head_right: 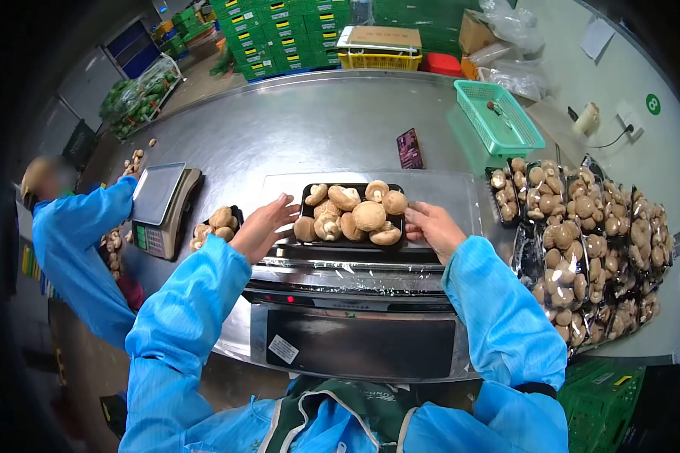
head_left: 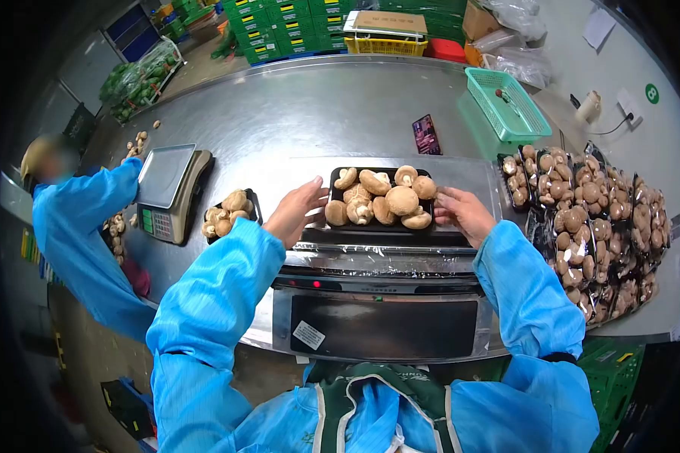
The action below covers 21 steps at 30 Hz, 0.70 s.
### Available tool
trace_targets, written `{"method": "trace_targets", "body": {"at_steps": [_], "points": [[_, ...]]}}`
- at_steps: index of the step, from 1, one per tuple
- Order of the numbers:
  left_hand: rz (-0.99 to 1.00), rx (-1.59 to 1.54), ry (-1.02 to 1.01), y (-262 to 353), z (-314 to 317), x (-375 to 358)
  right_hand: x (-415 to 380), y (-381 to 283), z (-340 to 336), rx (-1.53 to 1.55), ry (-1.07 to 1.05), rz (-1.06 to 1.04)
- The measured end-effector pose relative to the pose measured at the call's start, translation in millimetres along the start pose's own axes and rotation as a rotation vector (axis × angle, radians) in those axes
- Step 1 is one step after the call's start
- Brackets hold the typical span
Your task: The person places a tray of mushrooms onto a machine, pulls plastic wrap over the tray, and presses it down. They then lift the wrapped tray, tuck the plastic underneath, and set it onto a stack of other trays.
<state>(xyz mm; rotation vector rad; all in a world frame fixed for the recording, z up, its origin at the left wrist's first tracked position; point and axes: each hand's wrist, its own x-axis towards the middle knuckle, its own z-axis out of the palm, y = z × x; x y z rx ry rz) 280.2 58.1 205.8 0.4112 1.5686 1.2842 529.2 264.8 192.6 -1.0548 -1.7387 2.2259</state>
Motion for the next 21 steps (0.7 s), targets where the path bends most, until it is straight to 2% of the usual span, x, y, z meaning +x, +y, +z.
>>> {"method": "trace_targets", "body": {"at_steps": [4, 6, 10, 16, 19, 21], "points": [[0.017, 0.062, -0.076, -1, -15, -15, -3, -3, 1, 0.025, 0.039, 0.026], [0.032, 0.057, -0.152, 1, -22, -14, 2, -5, 2, -0.098, 0.038, -0.029], [0.074, 0.066, -0.14, 10, -17, -8, 12, -5, 11, -0.077, 0.03, -0.024], [0.039, 0.154, -0.136, 6, -23, -13, 3, -2, 16, -0.038, 0.058, -0.014], [0.059, 0.123, -0.105, -2, -38, -27, -11, 0, 9, -0.003, 0.133, 0.0], [0.408, 0.535, 0.008, -4, -60, -42, -30, 6, -19, -0.544, 0.185, -0.293]]}}
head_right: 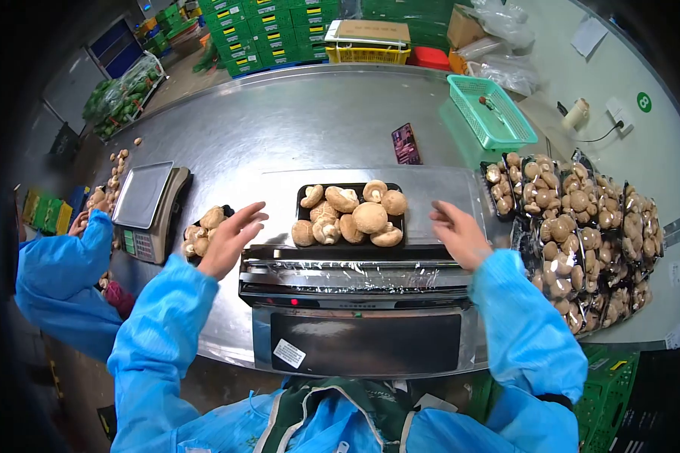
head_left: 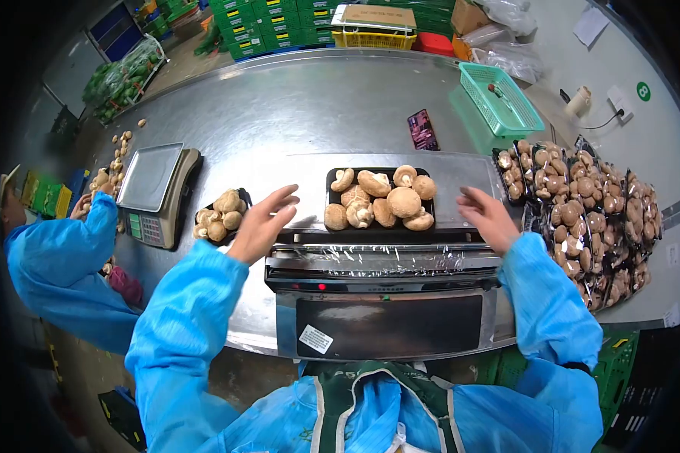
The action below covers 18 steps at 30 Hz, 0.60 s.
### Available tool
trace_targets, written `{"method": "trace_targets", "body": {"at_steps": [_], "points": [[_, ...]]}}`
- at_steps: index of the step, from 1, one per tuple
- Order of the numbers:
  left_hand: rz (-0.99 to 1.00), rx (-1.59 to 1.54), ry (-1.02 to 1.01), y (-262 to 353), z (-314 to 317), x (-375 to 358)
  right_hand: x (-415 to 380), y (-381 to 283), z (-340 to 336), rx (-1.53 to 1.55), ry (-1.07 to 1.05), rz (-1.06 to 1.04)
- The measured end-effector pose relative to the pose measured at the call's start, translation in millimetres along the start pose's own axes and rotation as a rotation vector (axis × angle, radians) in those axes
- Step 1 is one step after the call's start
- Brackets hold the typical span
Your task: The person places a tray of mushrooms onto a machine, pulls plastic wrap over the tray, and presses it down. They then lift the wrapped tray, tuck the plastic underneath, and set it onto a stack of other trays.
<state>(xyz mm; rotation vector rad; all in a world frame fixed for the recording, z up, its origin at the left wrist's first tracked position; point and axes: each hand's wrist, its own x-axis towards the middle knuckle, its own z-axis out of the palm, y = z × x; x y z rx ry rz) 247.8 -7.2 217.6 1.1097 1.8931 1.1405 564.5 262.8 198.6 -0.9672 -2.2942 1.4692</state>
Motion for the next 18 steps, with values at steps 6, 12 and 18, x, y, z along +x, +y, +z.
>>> {"method": "trace_targets", "body": {"at_steps": [6, 12, 18], "points": [[0.761, 1.127, -0.324, -4, -28, -23, -48, -14, -33, -0.994, -0.32, -0.7], [0.746, 1.067, -0.589, -9, 7, 8, -11, 22, 7, -0.548, -0.487, -0.738], [-0.06, -0.523, -0.048, 2, 25, -53, -74, -8, 6, 1.011, -0.123, 0.135]]}}
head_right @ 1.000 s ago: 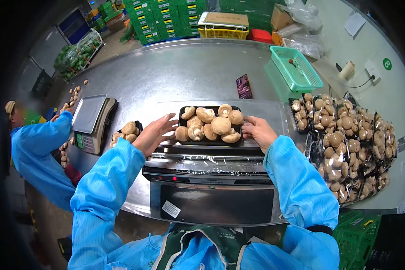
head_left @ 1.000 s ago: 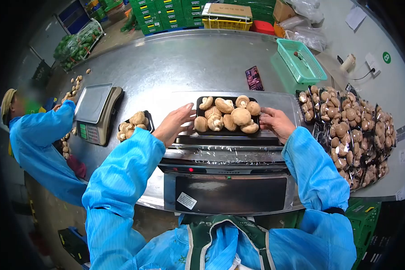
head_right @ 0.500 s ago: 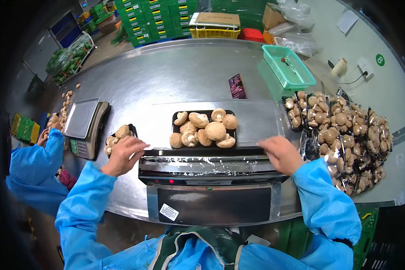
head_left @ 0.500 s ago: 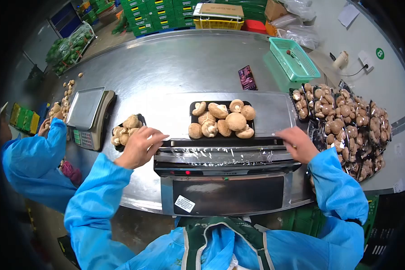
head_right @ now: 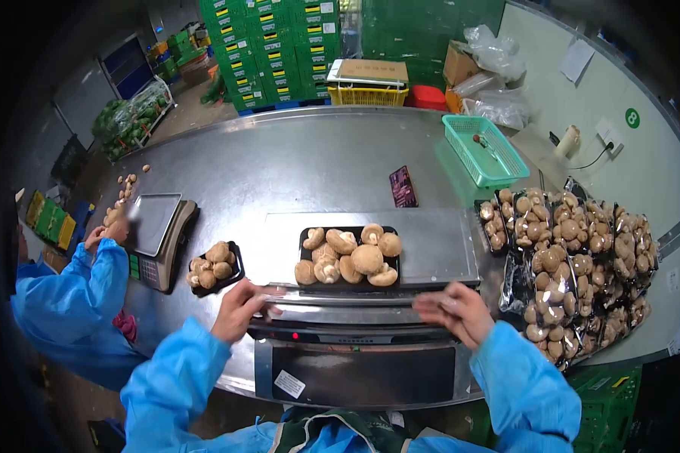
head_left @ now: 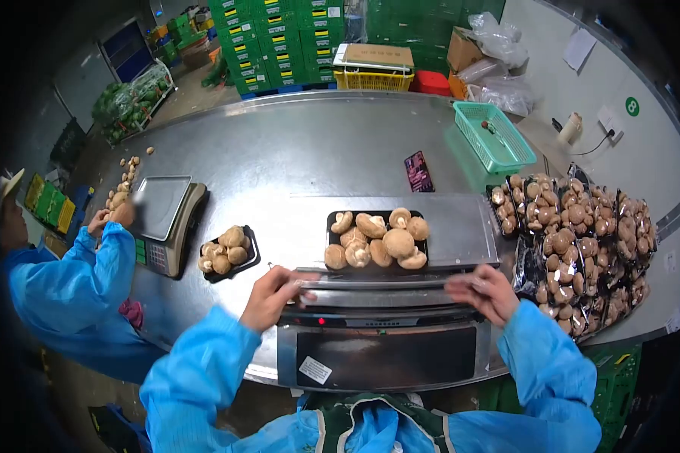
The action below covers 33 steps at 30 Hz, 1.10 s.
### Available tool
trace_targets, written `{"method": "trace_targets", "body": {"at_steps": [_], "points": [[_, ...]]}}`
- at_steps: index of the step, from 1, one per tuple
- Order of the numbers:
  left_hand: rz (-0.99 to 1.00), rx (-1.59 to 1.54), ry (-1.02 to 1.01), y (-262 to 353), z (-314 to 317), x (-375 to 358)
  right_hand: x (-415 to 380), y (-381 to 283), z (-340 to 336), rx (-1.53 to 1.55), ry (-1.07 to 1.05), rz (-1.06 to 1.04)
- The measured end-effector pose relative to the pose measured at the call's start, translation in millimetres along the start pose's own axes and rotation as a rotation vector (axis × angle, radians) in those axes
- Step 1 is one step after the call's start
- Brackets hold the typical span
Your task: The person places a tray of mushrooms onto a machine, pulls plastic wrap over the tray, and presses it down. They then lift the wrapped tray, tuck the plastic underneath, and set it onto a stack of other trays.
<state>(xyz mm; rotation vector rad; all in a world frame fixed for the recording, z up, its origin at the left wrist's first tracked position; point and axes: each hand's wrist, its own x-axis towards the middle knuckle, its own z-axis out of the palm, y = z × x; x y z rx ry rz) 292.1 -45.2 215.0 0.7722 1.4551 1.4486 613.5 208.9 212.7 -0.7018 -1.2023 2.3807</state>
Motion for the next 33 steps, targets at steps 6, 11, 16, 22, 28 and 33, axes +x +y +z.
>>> {"method": "trace_targets", "body": {"at_steps": [6, 11, 16, 22, 28, 33], "points": [[0.803, -0.014, -0.043, 121, 6, -5, -5, -100, 51, -0.314, -0.224, -0.644], [0.968, 1.411, -0.178, 102, -27, 150, 141, -95, 21, -1.951, -0.27, -1.075], [0.585, 1.671, -0.341, 20, -47, 204, 193, -45, -15, -2.339, -0.314, -1.0], [0.514, 1.303, -0.274, -35, -37, 184, 188, 7, -29, -1.767, -0.199, -0.669], [-0.159, 0.051, -0.067, -20, 16, 111, 114, 4, 9, -0.61, -0.003, -0.024], [-0.641, -0.371, -0.067, -22, 36, 27, 19, 7, 35, -0.218, 0.076, 0.311]]}}
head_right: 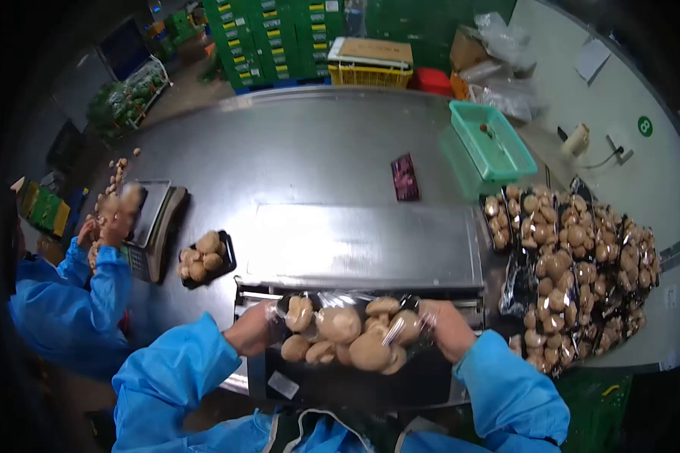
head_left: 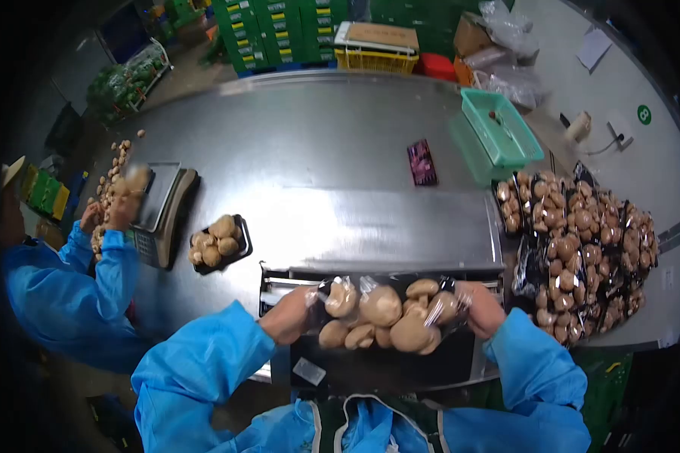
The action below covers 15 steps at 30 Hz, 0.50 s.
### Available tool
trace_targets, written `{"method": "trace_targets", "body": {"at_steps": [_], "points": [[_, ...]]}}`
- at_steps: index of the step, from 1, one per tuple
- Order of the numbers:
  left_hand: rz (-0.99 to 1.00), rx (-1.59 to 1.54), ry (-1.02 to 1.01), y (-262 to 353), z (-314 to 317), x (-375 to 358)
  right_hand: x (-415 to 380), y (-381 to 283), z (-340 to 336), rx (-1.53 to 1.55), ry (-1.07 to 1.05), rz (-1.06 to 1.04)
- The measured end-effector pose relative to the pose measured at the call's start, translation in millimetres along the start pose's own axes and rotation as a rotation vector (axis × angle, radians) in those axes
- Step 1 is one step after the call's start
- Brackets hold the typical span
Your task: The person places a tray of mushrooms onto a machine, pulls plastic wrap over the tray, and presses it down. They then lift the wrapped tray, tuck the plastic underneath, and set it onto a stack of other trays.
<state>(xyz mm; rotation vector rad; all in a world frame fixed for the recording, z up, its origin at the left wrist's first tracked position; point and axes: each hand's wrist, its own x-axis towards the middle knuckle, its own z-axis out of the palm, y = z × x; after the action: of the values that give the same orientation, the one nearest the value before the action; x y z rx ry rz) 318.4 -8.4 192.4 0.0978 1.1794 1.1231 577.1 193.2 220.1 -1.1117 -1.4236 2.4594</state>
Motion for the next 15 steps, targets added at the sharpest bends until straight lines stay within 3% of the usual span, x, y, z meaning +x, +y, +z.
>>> {"method": "trace_targets", "body": {"at_steps": [3, 4, 5, 6, 7, 9, 11, 13, 14, 15], "points": [[-0.158, -0.162, 0.132, -77, -3, -15, -28, 87, -10, 0.078, 0.061, 0.12], [-0.13, -0.178, 0.14, -97, -1, -23, -33, 119, -18, 0.096, 0.073, 0.155], [-0.095, -0.191, 0.146, -115, -1, -30, -38, 139, -23, 0.111, 0.084, 0.182], [0.181, -0.143, 0.16, -139, -9, -33, -47, 125, -5, 0.16, 0.197, 0.216], [0.31, -0.009, 0.247, -147, -9, -34, -54, 119, 3, 0.239, 0.17, 0.104], [0.255, -0.135, 0.359, -145, -12, -43, -59, 122, -4, 0.45, 0.122, 0.041], [0.354, -0.161, 0.332, -135, 2, -50, -57, 136, -1, 0.611, 0.14, -0.048], [0.491, 0.083, 0.436, -141, 4, -47, -48, 150, 6, 0.208, 0.372, -0.22], [0.56, 0.235, 0.456, -143, 5, -43, -45, 148, 14, -0.313, 0.502, -0.399], [0.592, 0.263, 0.56, -143, 14, -35, -39, 146, 22, -0.489, 0.611, -0.515]]}}
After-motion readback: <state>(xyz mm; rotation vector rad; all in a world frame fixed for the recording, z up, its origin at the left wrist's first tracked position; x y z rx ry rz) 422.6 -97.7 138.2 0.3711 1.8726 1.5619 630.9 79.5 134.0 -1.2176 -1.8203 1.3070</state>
